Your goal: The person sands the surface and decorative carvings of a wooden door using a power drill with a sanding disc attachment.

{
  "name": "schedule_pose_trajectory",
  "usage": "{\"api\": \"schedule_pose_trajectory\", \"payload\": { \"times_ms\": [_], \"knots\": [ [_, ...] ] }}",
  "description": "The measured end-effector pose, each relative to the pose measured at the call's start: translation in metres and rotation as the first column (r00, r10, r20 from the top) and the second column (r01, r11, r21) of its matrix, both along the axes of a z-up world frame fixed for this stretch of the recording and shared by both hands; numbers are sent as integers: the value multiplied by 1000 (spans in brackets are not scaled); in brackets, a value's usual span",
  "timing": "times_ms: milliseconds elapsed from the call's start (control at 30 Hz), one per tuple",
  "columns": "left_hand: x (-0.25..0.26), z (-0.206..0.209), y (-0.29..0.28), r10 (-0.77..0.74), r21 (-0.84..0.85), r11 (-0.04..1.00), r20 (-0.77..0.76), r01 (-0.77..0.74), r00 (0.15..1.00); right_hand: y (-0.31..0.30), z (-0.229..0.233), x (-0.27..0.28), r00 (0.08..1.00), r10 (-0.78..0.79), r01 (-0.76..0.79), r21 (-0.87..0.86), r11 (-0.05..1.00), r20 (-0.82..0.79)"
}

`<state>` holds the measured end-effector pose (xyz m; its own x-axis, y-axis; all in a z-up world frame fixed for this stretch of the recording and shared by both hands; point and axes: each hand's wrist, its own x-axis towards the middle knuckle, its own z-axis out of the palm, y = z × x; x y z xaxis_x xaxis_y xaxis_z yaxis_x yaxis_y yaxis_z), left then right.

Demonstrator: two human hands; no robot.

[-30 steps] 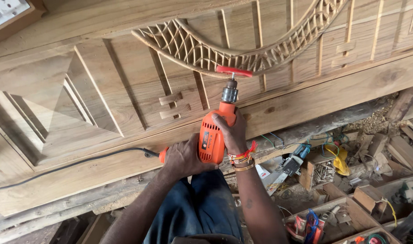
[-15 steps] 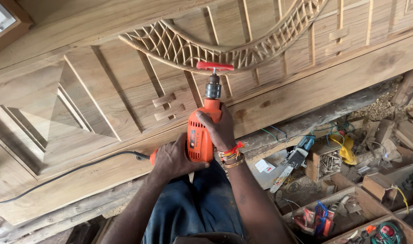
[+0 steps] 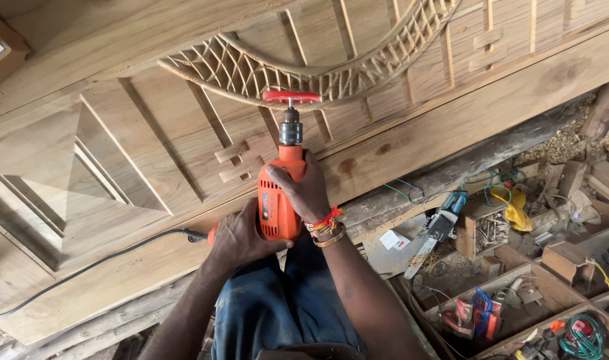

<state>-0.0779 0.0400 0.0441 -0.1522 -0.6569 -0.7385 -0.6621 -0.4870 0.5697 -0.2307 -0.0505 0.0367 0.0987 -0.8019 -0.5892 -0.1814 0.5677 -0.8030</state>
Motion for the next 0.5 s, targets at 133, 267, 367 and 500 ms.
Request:
{"api": "schedule_pose_trajectory", "payload": {
  "times_ms": [133,267,367,500],
  "knots": [
    [3,-4,7,20,-49,999,20,-19,1000,2,2,4,1000,14,-14,4,1000,5],
    [7,-11,14,32,-44,999,16,-32,999,1,1,11,997,61,-62,-27,998,-43],
    [12,-13,18,51,-78,996,19,-50,998,0,1,17,995,93,-94,-19,995,-47],
    [22,-11,20,80,-77,994,23,-78,997,0,-1,31,992,123,-124,-49,991,-32]
  ]
}}
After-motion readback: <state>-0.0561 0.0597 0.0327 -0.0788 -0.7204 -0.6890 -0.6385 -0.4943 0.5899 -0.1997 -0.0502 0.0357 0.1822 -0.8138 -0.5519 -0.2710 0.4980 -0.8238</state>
